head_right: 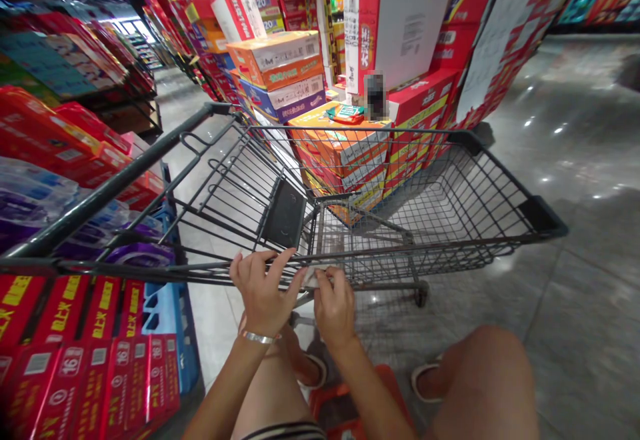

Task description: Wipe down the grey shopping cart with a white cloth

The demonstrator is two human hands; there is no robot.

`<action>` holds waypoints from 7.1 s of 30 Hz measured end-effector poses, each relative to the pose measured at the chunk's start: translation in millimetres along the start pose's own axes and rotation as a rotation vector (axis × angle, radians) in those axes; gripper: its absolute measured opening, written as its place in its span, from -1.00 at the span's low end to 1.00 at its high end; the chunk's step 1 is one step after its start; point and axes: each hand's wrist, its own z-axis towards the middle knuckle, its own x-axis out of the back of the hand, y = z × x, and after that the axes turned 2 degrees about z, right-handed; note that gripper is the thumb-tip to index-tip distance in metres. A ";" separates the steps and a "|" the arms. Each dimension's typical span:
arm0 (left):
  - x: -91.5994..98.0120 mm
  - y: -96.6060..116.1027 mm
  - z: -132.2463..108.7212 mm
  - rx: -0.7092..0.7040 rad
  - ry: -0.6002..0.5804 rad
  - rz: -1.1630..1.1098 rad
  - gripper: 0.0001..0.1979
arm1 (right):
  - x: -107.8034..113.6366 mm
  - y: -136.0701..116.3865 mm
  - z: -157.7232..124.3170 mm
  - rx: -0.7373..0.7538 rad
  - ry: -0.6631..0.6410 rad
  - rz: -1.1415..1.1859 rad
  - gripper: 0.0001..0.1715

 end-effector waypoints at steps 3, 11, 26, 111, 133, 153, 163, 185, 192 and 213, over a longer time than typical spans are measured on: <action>-0.4 -1.5 0.3 -0.012 0.015 0.004 -0.76 | -3.3 -0.7 -2.1 -0.031 0.004 -0.011 -0.67; -2.2 -2.1 0.8 -0.027 0.052 0.025 -0.76 | -14.2 20.1 -15.9 -0.029 0.024 -0.074 -0.67; 0.5 -2.5 2.4 -0.041 0.014 0.058 -0.74 | 5.8 34.0 -26.2 -0.175 -0.121 -0.119 -0.70; 1.8 16.8 13.6 -0.105 -0.124 -0.117 -0.76 | 12.6 51.6 -26.0 -0.138 -0.100 -0.161 -0.66; -11.1 32.5 9.4 -0.100 -0.049 -0.013 -0.77 | 35.6 17.4 4.0 -0.172 0.135 0.265 -0.69; -10.6 36.4 10.4 -0.072 -0.033 0.005 -0.79 | 34.1 48.2 -9.3 -0.542 0.054 0.217 -0.91; -10.8 36.4 8.4 -0.056 -0.049 -0.016 -0.79 | 60.3 26.0 17.9 -1.097 0.092 1.100 -0.64; -11.6 37.6 10.3 -0.066 -0.007 0.016 -0.80 | 4.9 13.4 3.6 -0.358 0.456 0.129 -0.86; -12.9 37.1 9.4 -0.058 -0.019 0.040 -0.79 | -3.3 29.8 -8.0 -0.316 0.336 0.133 -0.75; -9.2 39.0 10.2 -0.061 -0.037 0.023 -0.81 | 29.0 -1.8 9.2 -0.262 0.362 0.183 -0.72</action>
